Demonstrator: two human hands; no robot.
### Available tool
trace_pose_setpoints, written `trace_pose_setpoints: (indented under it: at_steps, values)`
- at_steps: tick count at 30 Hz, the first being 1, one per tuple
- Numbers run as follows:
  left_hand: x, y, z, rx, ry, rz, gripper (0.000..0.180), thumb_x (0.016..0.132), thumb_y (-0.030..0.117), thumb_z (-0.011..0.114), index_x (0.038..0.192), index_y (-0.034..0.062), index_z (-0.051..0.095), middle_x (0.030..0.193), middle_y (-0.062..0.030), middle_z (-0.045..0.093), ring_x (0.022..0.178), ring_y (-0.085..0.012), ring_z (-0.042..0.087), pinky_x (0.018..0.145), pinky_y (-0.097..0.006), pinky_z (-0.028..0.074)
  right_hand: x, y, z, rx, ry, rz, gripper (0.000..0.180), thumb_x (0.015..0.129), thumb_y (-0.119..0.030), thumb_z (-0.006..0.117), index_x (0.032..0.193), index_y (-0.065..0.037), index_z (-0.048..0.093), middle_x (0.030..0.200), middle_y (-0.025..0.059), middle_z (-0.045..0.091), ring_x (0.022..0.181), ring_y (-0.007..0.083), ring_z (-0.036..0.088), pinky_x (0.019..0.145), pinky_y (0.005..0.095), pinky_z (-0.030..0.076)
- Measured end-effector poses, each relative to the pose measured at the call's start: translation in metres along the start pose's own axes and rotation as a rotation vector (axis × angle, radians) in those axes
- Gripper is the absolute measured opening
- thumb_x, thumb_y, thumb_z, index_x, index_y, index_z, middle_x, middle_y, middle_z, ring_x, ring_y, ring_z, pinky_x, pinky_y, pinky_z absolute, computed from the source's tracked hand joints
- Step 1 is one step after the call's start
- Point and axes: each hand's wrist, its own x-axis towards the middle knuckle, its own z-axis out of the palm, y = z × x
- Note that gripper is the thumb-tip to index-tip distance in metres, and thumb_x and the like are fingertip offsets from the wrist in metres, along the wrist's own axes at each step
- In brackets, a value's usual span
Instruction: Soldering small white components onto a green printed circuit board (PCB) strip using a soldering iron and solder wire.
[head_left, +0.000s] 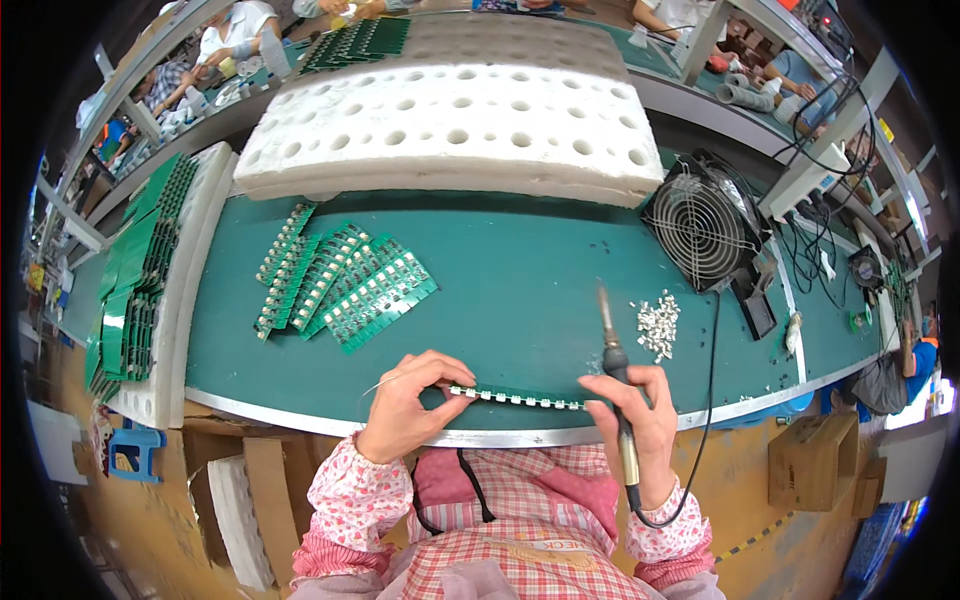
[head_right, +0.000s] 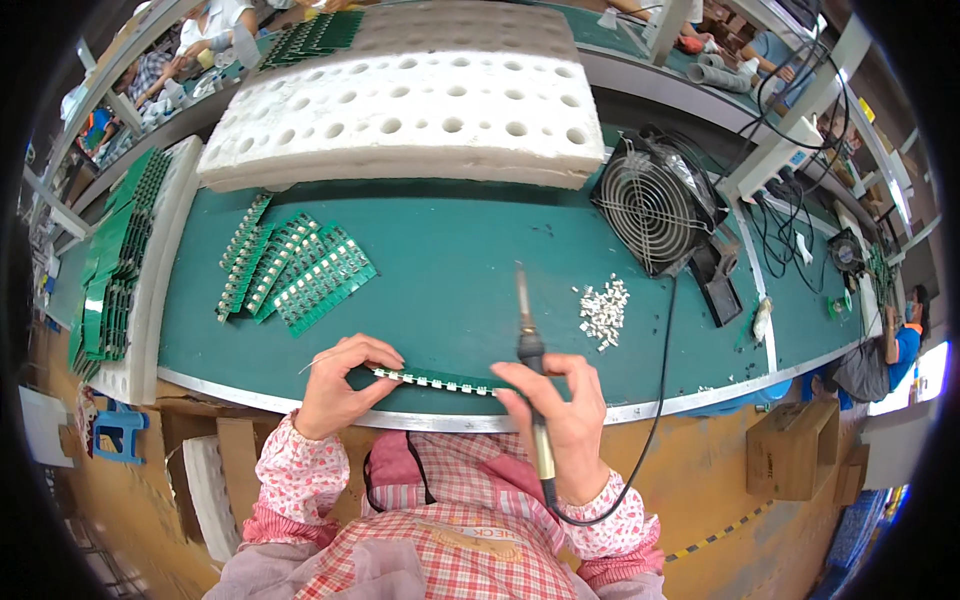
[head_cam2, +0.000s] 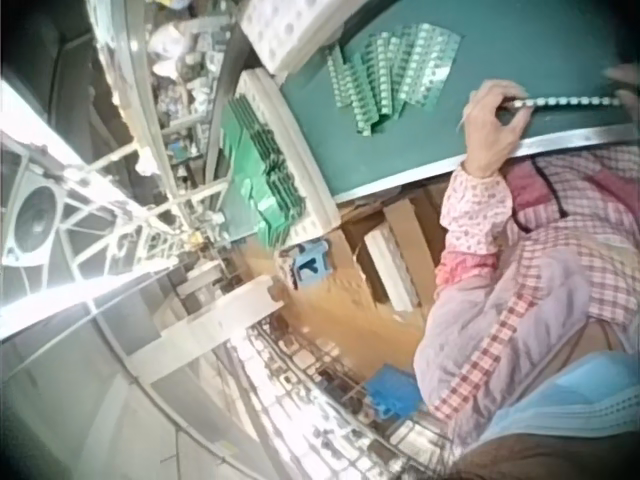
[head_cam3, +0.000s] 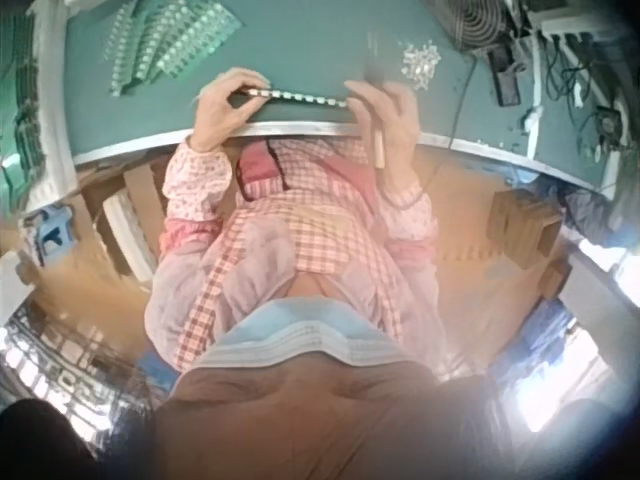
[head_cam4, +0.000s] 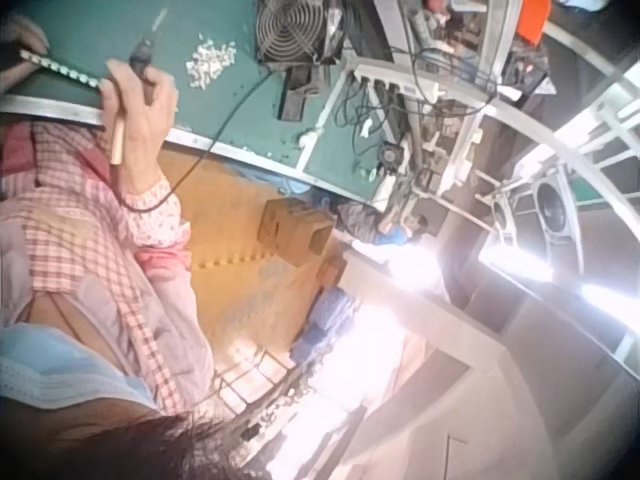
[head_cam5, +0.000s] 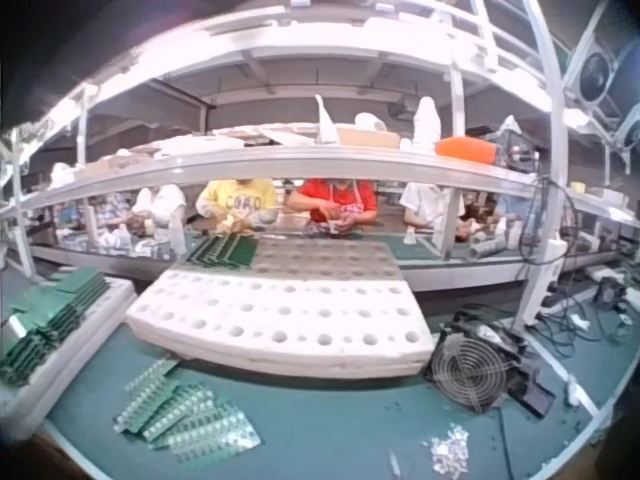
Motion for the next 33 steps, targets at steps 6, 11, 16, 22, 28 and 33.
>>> trace_pose_setpoints:
  at_steps: [6, 11, 16, 22, 28, 33]
  values:
    - [-0.003, 0.001, -0.001, -0.030, -0.020, -0.133, 0.032, 0.075, 0.006, 0.082, 0.099, 0.0048, 0.062, 0.096, -0.0080, 0.072, 0.078, -0.0196, 0.071, 0.074, -0.033, 0.055, 0.064, -0.035, 0.028, -0.038, -0.284, -0.339, 0.015, 0.084, -0.016, 0.070, 0.099, -0.014, 0.068, 0.090, 0.0083, 0.053, 0.086, 0.0251, 0.059, 0.077, 0.0377, 0.045]
    - [-0.001, -0.002, 0.002, -0.107, 0.031, -0.136, 0.046, 0.075, 0.007, 0.084, 0.109, 0.0013, 0.054, 0.093, -0.0110, 0.072, 0.084, -0.0228, 0.075, 0.073, -0.033, 0.057, 0.083, -0.043, 0.065, -0.005, -0.429, -0.375, 0.011, 0.083, -0.014, 0.063, 0.093, -0.012, 0.064, 0.090, 0.0090, 0.051, 0.086, 0.0255, 0.056, 0.073, 0.0375, 0.042]
    - [0.000, -0.002, 0.004, -0.081, 0.083, -0.108, 0.052, 0.075, 0.006, 0.084, 0.112, 0.0014, 0.049, 0.091, -0.0116, 0.074, 0.084, -0.0226, 0.075, 0.073, -0.033, 0.057, 0.081, -0.041, 0.074, 0.103, -0.463, -0.333, 0.009, 0.086, -0.019, 0.067, 0.094, -0.014, 0.066, 0.089, 0.0081, 0.050, 0.085, 0.0262, 0.056, 0.073, 0.0390, 0.043]
    - [0.002, -0.001, 0.005, -0.157, 0.061, -0.160, 0.050, 0.076, 0.005, 0.083, 0.112, 0.0022, 0.048, 0.091, -0.0112, 0.075, 0.082, -0.0204, 0.075, 0.073, -0.031, 0.057, 0.087, -0.035, 0.063, 0.237, -0.421, -0.172, 0.013, 0.084, -0.018, 0.076, 0.095, -0.014, 0.070, 0.089, 0.0080, 0.053, 0.080, 0.0268, 0.058, 0.070, 0.0373, 0.047]
    - [0.003, 0.000, 0.001, -0.122, -0.002, -0.188, 0.046, 0.077, 0.003, 0.081, 0.111, 0.0031, 0.050, 0.092, -0.0100, 0.076, 0.080, -0.0188, 0.074, 0.073, -0.029, 0.056, 0.091, -0.007, 0.029, 0.243, -0.192, -0.017, 0.013, 0.083, -0.015, 0.078, 0.094, -0.010, 0.072, 0.086, 0.0082, 0.055, 0.076, 0.0239, 0.059, 0.067, 0.0341, 0.049]
    - [0.008, 0.000, 0.003, -0.143, 0.026, -0.174, 0.035, 0.078, 0.002, 0.081, 0.101, 0.0016, 0.055, 0.090, -0.0092, 0.075, 0.078, -0.0171, 0.073, 0.071, -0.029, 0.057, 0.042, 0.012, -0.001, 0.104, 0.029, 0.045, 0.025, 0.076, -0.007, 0.084, 0.097, -0.008, 0.071, 0.085, 0.0071, 0.054, 0.076, 0.0215, 0.056, 0.069, 0.0317, 0.048]
